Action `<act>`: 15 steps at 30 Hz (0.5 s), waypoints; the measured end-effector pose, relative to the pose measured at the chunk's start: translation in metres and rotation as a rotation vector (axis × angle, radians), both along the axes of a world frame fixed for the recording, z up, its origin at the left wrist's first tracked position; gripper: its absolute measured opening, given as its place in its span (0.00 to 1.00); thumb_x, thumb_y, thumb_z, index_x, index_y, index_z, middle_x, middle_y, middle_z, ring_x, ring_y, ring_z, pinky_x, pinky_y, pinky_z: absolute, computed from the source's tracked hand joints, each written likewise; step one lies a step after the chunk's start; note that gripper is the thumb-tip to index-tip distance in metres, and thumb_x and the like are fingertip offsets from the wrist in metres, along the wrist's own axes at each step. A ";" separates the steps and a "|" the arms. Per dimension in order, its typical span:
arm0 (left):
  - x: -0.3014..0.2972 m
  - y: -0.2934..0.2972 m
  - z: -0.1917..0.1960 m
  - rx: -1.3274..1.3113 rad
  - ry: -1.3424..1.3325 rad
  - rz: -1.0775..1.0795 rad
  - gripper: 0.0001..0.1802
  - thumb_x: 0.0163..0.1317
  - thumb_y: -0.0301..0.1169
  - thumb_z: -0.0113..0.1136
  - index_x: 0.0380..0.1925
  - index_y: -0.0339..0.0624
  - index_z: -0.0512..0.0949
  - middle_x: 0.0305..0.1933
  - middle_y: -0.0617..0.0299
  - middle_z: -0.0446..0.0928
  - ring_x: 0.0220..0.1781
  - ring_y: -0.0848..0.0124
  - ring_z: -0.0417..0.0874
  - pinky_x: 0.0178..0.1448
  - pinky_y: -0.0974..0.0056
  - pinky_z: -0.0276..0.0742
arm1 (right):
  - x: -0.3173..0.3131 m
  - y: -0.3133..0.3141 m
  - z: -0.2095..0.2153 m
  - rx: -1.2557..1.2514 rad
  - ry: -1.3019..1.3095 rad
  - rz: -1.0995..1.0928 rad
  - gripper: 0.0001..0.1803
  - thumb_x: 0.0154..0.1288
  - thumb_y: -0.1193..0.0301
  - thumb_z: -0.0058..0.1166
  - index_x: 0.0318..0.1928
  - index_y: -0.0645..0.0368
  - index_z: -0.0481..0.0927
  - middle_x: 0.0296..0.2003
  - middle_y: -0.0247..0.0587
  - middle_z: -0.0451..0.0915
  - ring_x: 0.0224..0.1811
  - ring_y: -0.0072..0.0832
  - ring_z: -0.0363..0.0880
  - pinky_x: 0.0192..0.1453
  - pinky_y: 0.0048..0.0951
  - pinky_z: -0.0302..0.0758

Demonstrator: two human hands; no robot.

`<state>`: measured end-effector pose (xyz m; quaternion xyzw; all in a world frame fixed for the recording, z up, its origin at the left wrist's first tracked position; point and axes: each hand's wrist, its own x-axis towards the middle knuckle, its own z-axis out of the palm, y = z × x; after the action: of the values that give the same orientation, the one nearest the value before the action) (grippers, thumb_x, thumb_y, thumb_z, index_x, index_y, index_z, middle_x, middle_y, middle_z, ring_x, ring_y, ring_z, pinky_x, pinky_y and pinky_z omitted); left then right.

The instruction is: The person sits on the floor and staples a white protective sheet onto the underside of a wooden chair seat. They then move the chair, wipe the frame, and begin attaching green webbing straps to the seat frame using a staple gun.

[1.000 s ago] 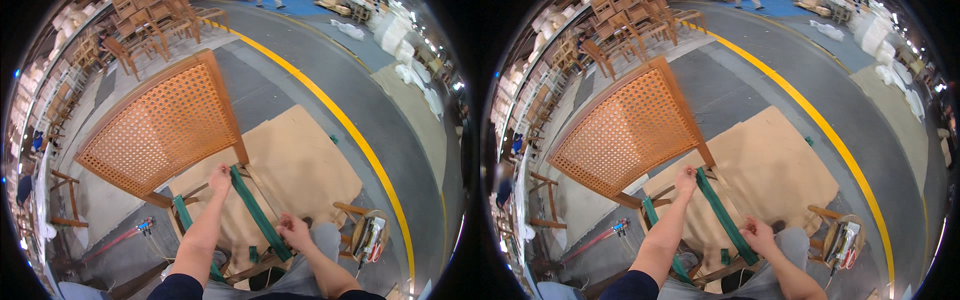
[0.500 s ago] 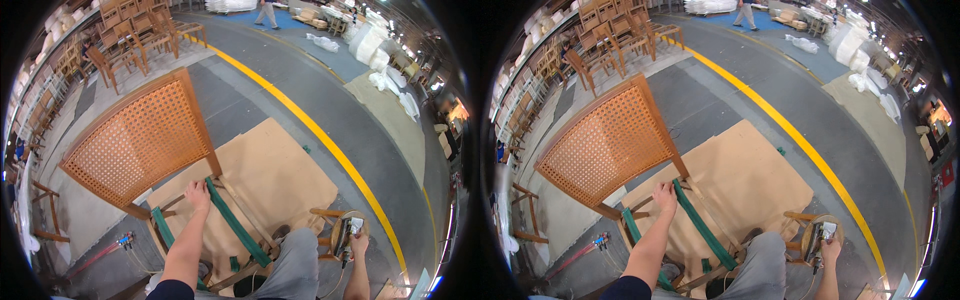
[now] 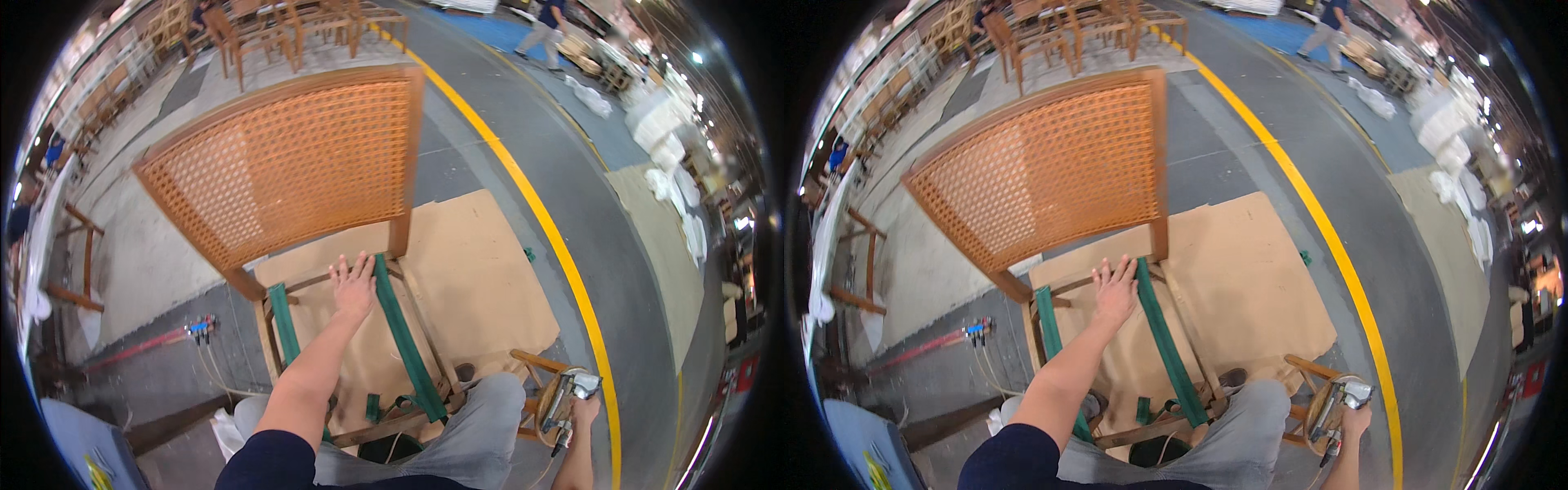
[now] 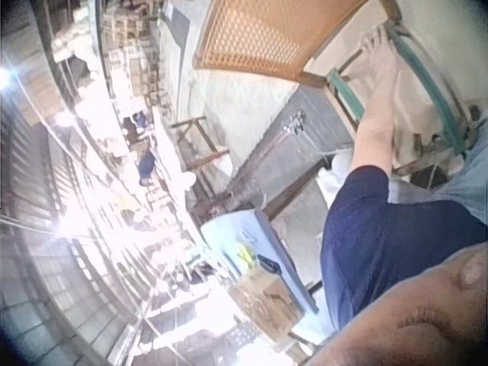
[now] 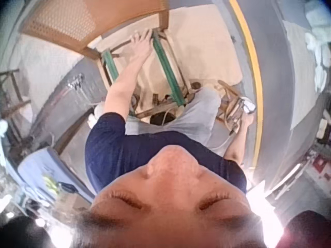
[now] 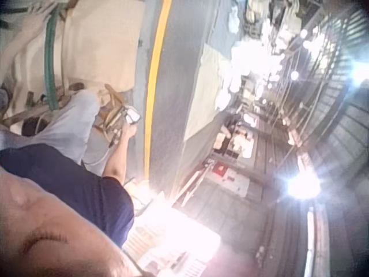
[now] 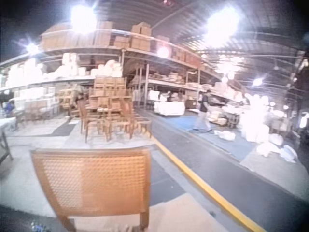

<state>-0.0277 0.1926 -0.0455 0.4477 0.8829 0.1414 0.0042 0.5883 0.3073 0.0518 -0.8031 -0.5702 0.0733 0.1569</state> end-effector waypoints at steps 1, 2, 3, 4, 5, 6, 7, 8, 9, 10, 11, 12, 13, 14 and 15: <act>-0.001 -0.004 0.000 -0.039 -0.014 0.009 0.32 0.76 0.44 0.54 0.79 0.62 0.65 0.85 0.70 0.59 0.86 0.45 0.52 0.86 0.31 0.41 | -0.005 0.000 0.007 -0.005 -0.015 0.048 0.24 0.44 0.74 0.67 0.46 0.70 0.84 0.41 0.59 0.88 0.47 0.52 0.89 0.55 0.45 0.81; -0.001 -0.001 0.001 -0.055 -0.032 0.006 0.33 0.77 0.45 0.53 0.80 0.63 0.64 0.86 0.71 0.58 0.87 0.45 0.51 0.87 0.32 0.39 | -0.008 0.002 0.016 0.011 -0.035 0.083 0.23 0.45 0.74 0.66 0.45 0.71 0.84 0.41 0.60 0.88 0.46 0.51 0.89 0.54 0.46 0.81; -0.001 -0.001 0.001 -0.054 -0.051 0.001 0.34 0.76 0.45 0.55 0.80 0.62 0.63 0.86 0.70 0.57 0.87 0.45 0.50 0.87 0.31 0.38 | -0.013 0.003 0.023 0.106 0.029 0.152 0.21 0.49 0.76 0.63 0.47 0.69 0.83 0.37 0.52 0.87 0.39 0.44 0.88 0.46 0.42 0.82; -0.002 -0.001 0.001 -0.043 -0.053 -0.003 0.34 0.76 0.44 0.55 0.80 0.62 0.63 0.86 0.70 0.56 0.87 0.45 0.49 0.87 0.31 0.38 | -0.019 0.007 0.031 0.117 0.229 0.190 0.21 0.51 0.76 0.63 0.48 0.68 0.83 0.36 0.48 0.86 0.36 0.40 0.86 0.43 0.39 0.81; -0.003 -0.004 -0.001 -0.048 -0.046 -0.003 0.34 0.76 0.44 0.55 0.80 0.62 0.63 0.87 0.70 0.55 0.87 0.45 0.49 0.87 0.30 0.38 | -0.038 0.011 0.043 0.108 0.440 0.227 0.20 0.54 0.76 0.63 0.50 0.66 0.82 0.34 0.44 0.85 0.34 0.36 0.85 0.40 0.36 0.80; -0.004 -0.007 -0.002 -0.050 -0.039 -0.006 0.34 0.76 0.44 0.55 0.80 0.62 0.63 0.87 0.70 0.55 0.87 0.44 0.48 0.86 0.30 0.38 | -0.061 0.015 0.056 0.099 0.651 0.260 0.20 0.56 0.77 0.64 0.51 0.64 0.82 0.33 0.40 0.83 0.32 0.32 0.84 0.37 0.33 0.79; -0.003 -0.005 -0.003 -0.040 -0.051 -0.005 0.34 0.76 0.44 0.55 0.80 0.62 0.63 0.87 0.70 0.55 0.87 0.44 0.48 0.86 0.30 0.37 | -0.081 0.018 0.068 0.070 0.760 0.245 0.18 0.61 0.75 0.64 0.52 0.62 0.81 0.32 0.36 0.81 0.29 0.28 0.81 0.34 0.30 0.76; -0.006 -0.011 -0.005 -0.046 -0.052 0.014 0.33 0.76 0.44 0.55 0.80 0.62 0.63 0.87 0.70 0.55 0.88 0.45 0.47 0.87 0.30 0.37 | -0.122 0.022 0.078 0.019 0.882 0.237 0.16 0.65 0.74 0.64 0.53 0.59 0.81 0.30 0.32 0.79 0.26 0.24 0.78 0.31 0.26 0.74; -0.008 -0.013 -0.007 -0.040 -0.063 0.023 0.33 0.77 0.44 0.54 0.80 0.62 0.63 0.87 0.70 0.54 0.88 0.45 0.47 0.87 0.30 0.37 | -0.155 0.024 0.094 -0.117 0.939 0.283 0.15 0.67 0.71 0.66 0.52 0.59 0.81 0.30 0.31 0.79 0.24 0.24 0.78 0.29 0.27 0.75; -0.007 -0.011 -0.007 -0.041 -0.080 0.018 0.33 0.77 0.44 0.53 0.80 0.63 0.62 0.87 0.70 0.54 0.88 0.45 0.46 0.87 0.30 0.36 | -0.187 0.026 0.107 -0.247 0.988 0.323 0.14 0.70 0.68 0.67 0.51 0.58 0.81 0.30 0.31 0.78 0.23 0.24 0.77 0.28 0.27 0.75; -0.005 -0.008 -0.007 -0.042 -0.096 0.009 0.33 0.78 0.44 0.53 0.81 0.63 0.62 0.87 0.70 0.53 0.88 0.44 0.45 0.87 0.30 0.35 | -0.220 0.026 0.114 -0.343 0.973 0.334 0.14 0.70 0.66 0.68 0.50 0.58 0.81 0.30 0.31 0.78 0.22 0.24 0.77 0.26 0.28 0.76; -0.005 -0.007 -0.007 -0.046 -0.108 0.003 0.33 0.78 0.44 0.52 0.81 0.63 0.61 0.87 0.70 0.53 0.88 0.44 0.45 0.87 0.30 0.34 | -0.257 0.025 0.115 -0.444 0.961 0.344 0.15 0.71 0.64 0.68 0.49 0.58 0.81 0.29 0.31 0.78 0.21 0.24 0.77 0.24 0.29 0.77; -0.007 -0.009 -0.008 -0.047 -0.113 0.009 0.33 0.78 0.44 0.52 0.81 0.63 0.61 0.87 0.70 0.52 0.88 0.44 0.44 0.87 0.30 0.34 | -0.298 0.020 0.111 -0.528 0.972 0.411 0.15 0.71 0.63 0.68 0.49 0.58 0.81 0.29 0.31 0.79 0.21 0.24 0.78 0.24 0.29 0.77; -0.008 -0.011 -0.010 -0.046 -0.120 0.015 0.33 0.78 0.44 0.52 0.81 0.63 0.61 0.87 0.70 0.52 0.88 0.44 0.44 0.87 0.30 0.33 | -0.337 0.015 0.104 -0.611 0.977 0.477 0.16 0.71 0.62 0.69 0.49 0.58 0.81 0.29 0.32 0.79 0.21 0.24 0.78 0.23 0.30 0.77; -0.007 -0.007 -0.010 -0.032 -0.131 0.010 0.33 0.79 0.44 0.52 0.81 0.63 0.61 0.88 0.71 0.52 0.88 0.44 0.44 0.87 0.30 0.33 | -0.366 0.014 0.092 -0.672 0.994 0.531 0.16 0.71 0.64 0.69 0.51 0.58 0.80 0.31 0.32 0.80 0.21 0.24 0.78 0.23 0.30 0.76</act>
<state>-0.0349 0.1857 -0.0552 0.4331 0.8850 0.1565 0.0683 0.2223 0.3212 0.1434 -0.5107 -0.5546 0.6462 0.1188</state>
